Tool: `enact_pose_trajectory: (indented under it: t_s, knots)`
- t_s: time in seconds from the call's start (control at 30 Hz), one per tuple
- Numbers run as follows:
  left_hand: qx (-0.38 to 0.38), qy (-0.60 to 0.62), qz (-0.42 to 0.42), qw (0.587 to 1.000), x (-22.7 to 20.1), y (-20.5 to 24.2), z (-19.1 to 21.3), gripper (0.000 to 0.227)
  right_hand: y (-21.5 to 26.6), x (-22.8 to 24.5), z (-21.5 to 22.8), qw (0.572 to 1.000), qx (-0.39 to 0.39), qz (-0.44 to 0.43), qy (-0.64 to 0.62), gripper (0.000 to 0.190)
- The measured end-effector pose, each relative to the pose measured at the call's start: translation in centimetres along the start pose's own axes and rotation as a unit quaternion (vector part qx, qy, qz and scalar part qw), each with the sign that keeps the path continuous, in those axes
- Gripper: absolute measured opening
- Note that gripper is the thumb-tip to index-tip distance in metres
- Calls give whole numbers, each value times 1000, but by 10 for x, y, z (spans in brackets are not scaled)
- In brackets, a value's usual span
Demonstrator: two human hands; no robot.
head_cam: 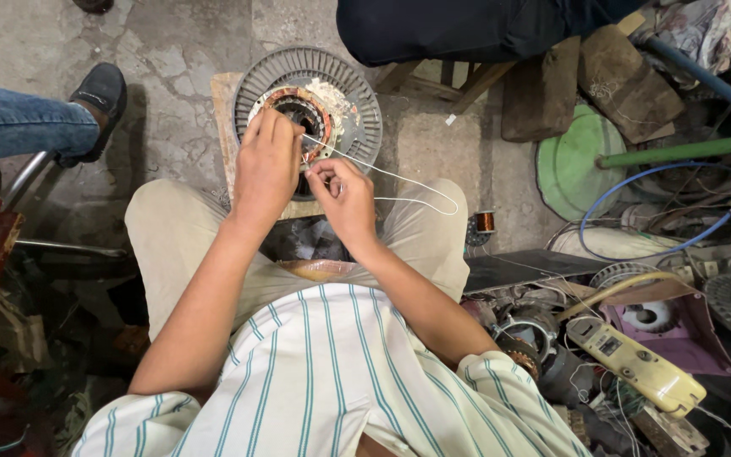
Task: The person sits cross-legged on the floor and winds a white wire around the slots of a motor stator. They repeatedly pull the wire through the stator's central opening and wrap it around the copper coils, continuing this process throughout the clip.
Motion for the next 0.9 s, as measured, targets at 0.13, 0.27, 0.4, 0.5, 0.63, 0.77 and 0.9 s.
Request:
enact_pose_trajectory:
  t_s: [0.13, 0.27, 0.4, 0.5, 0.63, 0.77, 0.9]
  knots:
    - [0, 13, 8, 1000, -1, 1, 0, 16, -1, 3, -2, 1000, -8, 19, 24, 8]
    - [-1, 27, 13, 1000, 1, 2, -1, 17, -2, -7, -5, 997, 11, -38, -63, 8]
    - [-13, 4, -7, 1000, 1, 0, 2, 20, -6, -18, -7, 986, -3, -29, -163, 23]
    - [-5, 31, 30, 999, 1, -4, 1, 18, -12, -26, -4, 984, 8, -35, -176, 25]
    - [-9, 9, 22, 1000, 1, -2, -3, 18, -10, -31, -2, 990, 30, -79, -110, 23]
    - [-12, 14, 29, 999, 1, -1, -4, 18, -5, -19, 2, 994, 60, -72, -58, 18]
    - [-11, 14, 31, 999, 0, -3, -2, 17, 4, 1, 15, 993, 101, -44, -34, 24]
Point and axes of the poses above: each hand's wrist, its own y-axis away from the middle knuckle, its own z-axis out of the back of the hand, x = y × z, the point moved 1 cm from there along -y, towards the middle knuckle, and after that the axes turned 12 degrees about x, right-handed, at the moved point
